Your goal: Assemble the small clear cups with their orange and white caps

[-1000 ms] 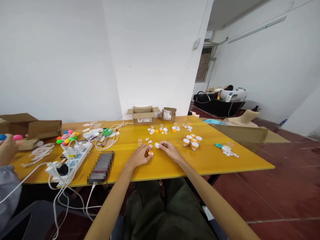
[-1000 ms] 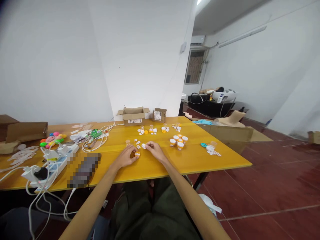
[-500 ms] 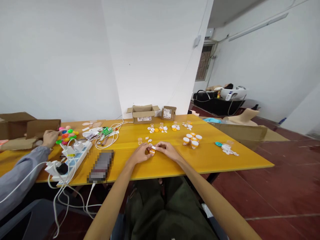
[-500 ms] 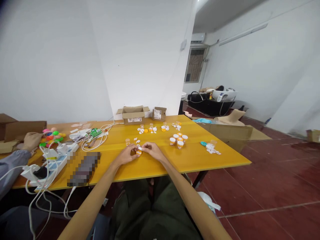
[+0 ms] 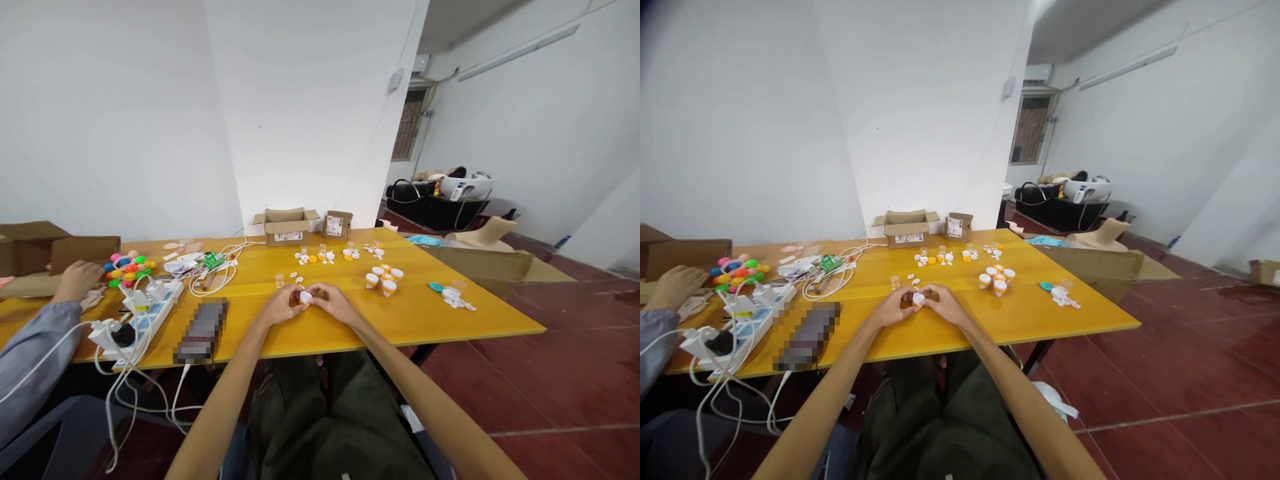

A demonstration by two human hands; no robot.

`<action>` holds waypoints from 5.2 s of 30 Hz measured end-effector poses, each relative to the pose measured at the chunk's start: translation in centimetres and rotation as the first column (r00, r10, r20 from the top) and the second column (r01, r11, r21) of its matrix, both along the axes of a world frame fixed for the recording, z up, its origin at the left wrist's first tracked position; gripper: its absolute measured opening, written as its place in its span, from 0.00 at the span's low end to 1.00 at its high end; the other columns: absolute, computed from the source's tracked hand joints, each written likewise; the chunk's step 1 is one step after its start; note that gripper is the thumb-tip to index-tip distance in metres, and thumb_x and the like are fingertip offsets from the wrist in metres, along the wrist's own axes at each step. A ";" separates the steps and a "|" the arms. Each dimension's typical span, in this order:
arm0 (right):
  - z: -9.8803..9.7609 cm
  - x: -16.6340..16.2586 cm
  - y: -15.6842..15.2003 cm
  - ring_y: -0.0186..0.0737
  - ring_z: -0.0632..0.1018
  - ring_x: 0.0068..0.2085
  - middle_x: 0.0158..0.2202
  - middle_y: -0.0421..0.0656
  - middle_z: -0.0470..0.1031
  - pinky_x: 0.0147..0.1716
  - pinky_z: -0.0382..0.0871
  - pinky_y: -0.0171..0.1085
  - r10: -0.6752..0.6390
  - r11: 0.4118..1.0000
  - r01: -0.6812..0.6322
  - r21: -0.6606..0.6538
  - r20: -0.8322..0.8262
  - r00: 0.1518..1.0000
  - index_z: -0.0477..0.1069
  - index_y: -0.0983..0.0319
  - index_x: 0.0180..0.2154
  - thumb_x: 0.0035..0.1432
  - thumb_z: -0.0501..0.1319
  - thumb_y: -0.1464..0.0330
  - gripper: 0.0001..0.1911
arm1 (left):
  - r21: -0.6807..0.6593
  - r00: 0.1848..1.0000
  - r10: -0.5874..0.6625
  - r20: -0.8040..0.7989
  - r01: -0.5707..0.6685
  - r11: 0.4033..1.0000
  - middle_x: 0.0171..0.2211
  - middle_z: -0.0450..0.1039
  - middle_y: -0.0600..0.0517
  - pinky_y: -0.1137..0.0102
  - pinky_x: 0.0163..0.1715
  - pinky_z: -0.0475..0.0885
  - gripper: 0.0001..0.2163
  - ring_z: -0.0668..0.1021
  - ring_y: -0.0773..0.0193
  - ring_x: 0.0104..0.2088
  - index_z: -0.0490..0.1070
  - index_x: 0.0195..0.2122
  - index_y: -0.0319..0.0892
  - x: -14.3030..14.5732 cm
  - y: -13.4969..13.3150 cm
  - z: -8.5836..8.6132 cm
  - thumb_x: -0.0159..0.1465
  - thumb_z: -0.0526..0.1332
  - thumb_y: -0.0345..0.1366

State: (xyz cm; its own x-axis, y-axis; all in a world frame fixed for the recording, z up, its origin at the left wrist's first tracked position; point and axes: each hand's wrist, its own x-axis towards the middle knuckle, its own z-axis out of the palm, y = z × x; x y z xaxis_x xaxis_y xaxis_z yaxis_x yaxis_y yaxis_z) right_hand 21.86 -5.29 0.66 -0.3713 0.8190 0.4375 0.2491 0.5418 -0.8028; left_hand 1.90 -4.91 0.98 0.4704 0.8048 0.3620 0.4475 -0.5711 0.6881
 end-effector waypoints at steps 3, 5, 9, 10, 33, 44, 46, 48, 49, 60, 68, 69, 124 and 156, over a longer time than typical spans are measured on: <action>-0.2 0.0 0.0 0.43 0.78 0.42 0.39 0.41 0.81 0.47 0.71 0.41 -0.018 0.999 0.018 0.030 0.023 1.000 0.77 0.58 0.38 0.55 0.66 0.67 0.07 | -0.003 1.000 0.010 -0.006 -0.010 1.000 0.36 0.76 0.51 0.67 0.41 0.74 0.10 0.76 0.63 0.35 0.74 0.40 0.43 0.0 -0.1 0.1 0.57 0.66 0.35; -0.3 0.0 0.1 0.43 0.78 0.42 0.39 0.42 0.81 0.47 0.71 0.41 -0.024 0.999 0.022 0.048 0.033 0.999 0.77 0.58 0.39 0.55 0.66 0.67 0.08 | -0.002 1.000 0.015 -0.010 -0.015 1.000 0.36 0.76 0.51 0.67 0.40 0.74 0.10 0.76 0.63 0.35 0.74 0.40 0.43 0.0 -0.1 0.1 0.57 0.66 0.34; -0.5 0.1 0.1 0.44 0.79 0.42 0.39 0.42 0.81 0.46 0.72 0.42 -0.026 0.997 0.022 0.072 0.055 0.998 0.77 0.57 0.40 0.56 0.67 0.65 0.09 | -0.001 1.000 0.014 -0.002 -0.014 1.000 0.36 0.76 0.52 0.67 0.41 0.74 0.10 0.76 0.63 0.35 0.74 0.40 0.43 0.1 -0.1 0.1 0.57 0.66 0.34; -0.5 0.1 0.2 0.44 0.79 0.42 0.40 0.42 0.81 0.46 0.72 0.42 -0.028 0.997 0.023 0.076 0.060 0.998 0.77 0.57 0.40 0.56 0.67 0.65 0.09 | -0.003 1.000 0.010 0.002 -0.010 1.000 0.37 0.76 0.51 0.67 0.41 0.74 0.10 0.76 0.63 0.35 0.74 0.40 0.43 0.1 -0.1 0.1 0.57 0.66 0.34; -0.6 0.2 0.2 0.44 0.79 0.42 0.40 0.43 0.81 0.46 0.72 0.42 -0.041 0.994 0.032 0.101 0.085 0.995 0.77 0.57 0.42 0.56 0.67 0.65 0.11 | 0.024 1.000 -0.004 -0.009 0.004 1.000 0.35 0.75 0.52 0.66 0.41 0.73 0.09 0.76 0.62 0.36 0.73 0.39 0.43 0.0 0.0 0.1 0.57 0.65 0.33; -0.5 0.1 0.0 0.44 0.79 0.42 0.40 0.43 0.81 0.47 0.72 0.42 -0.034 0.994 0.024 0.108 0.096 0.995 0.77 0.58 0.41 0.56 0.67 0.67 0.10 | -0.002 1.000 -0.008 -0.006 0.008 1.000 0.35 0.74 0.53 0.68 0.39 0.73 0.09 0.75 0.63 0.34 0.70 0.38 0.43 0.1 -0.1 0.2 0.56 0.64 0.33; -0.5 0.2 0.0 0.44 0.79 0.43 0.40 0.43 0.81 0.47 0.72 0.42 -0.031 0.994 0.020 0.111 0.098 0.995 0.77 0.58 0.42 0.56 0.67 0.67 0.10 | -0.006 1.000 -0.013 -0.004 0.013 1.000 0.35 0.74 0.53 0.68 0.40 0.73 0.09 0.75 0.63 0.35 0.70 0.39 0.43 0.1 -0.2 0.2 0.56 0.64 0.33; -0.5 0.2 0.0 0.45 0.79 0.43 0.41 0.44 0.81 0.47 0.72 0.42 -0.028 0.993 0.015 0.118 0.101 0.994 0.77 0.57 0.42 0.56 0.67 0.66 0.10 | -0.008 1.000 -0.014 -0.005 0.014 1.000 0.35 0.74 0.53 0.68 0.40 0.73 0.09 0.75 0.63 0.35 0.70 0.39 0.43 0.1 -0.2 0.2 0.56 0.64 0.33; -0.5 0.2 0.0 0.45 0.79 0.43 0.41 0.44 0.81 0.47 0.72 0.42 -0.026 0.992 0.014 0.122 0.104 0.994 0.77 0.57 0.42 0.56 0.67 0.66 0.10 | -0.010 1.000 -0.014 -0.007 0.014 1.000 0.35 0.74 0.53 0.68 0.40 0.73 0.09 0.75 0.63 0.35 0.70 0.39 0.43 0.1 -0.2 0.2 0.56 0.64 0.33; -0.4 0.1 -0.3 0.46 0.79 0.45 0.42 0.45 0.81 0.49 0.72 0.44 -0.031 0.988 0.014 0.151 0.113 0.993 0.78 0.57 0.42 0.58 0.66 0.64 0.09 | -0.007 1.000 -0.012 -0.008 0.012 1.000 0.34 0.73 0.53 0.67 0.40 0.73 0.10 0.75 0.63 0.35 0.70 0.39 0.44 0.1 -0.4 0.6 0.58 0.65 0.39; -0.4 0.1 -0.3 0.46 0.79 0.45 0.42 0.45 0.81 0.49 0.72 0.43 -0.010 0.991 -0.005 0.132 0.109 0.994 0.78 0.57 0.42 0.58 0.66 0.65 0.10 | 0.009 1.000 -0.003 -0.024 0.003 1.000 0.34 0.73 0.53 0.68 0.40 0.73 0.09 0.75 0.63 0.35 0.70 0.38 0.44 0.0 -0.4 0.5 0.58 0.65 0.39; -0.4 0.1 -0.3 0.46 0.79 0.45 0.43 0.45 0.81 0.49 0.72 0.44 -0.012 0.991 -0.002 0.133 0.107 0.994 0.78 0.57 0.42 0.58 0.66 0.65 0.10 | 0.009 1.000 -0.003 -0.024 0.003 1.000 0.34 0.74 0.53 0.68 0.41 0.73 0.10 0.75 0.63 0.35 0.70 0.38 0.44 0.0 -0.4 0.5 0.58 0.65 0.40; -0.2 -0.2 -0.2 0.43 0.80 0.40 0.39 0.42 0.82 0.43 0.72 0.40 0.031 1.000 -0.031 -0.004 0.059 0.998 0.78 0.59 0.39 0.57 0.64 0.66 0.07 | 0.066 0.998 0.020 -0.067 -0.015 0.998 0.34 0.75 0.53 0.68 0.39 0.73 0.07 0.75 0.63 0.34 0.71 0.36 0.44 0.1 -0.7 1.1 0.57 0.64 0.36; -0.6 -0.2 -0.1 0.41 0.79 0.38 0.37 0.42 0.81 0.41 0.72 0.39 -0.009 1.000 0.007 0.020 0.094 0.995 0.76 0.59 0.37 0.58 0.63 0.63 0.07 | 0.182 0.984 0.080 -0.159 -0.050 0.982 0.36 0.77 0.51 0.64 0.45 0.74 0.09 0.78 0.57 0.39 0.73 0.39 0.48 -0.1 -1.1 1.1 0.57 0.64 0.35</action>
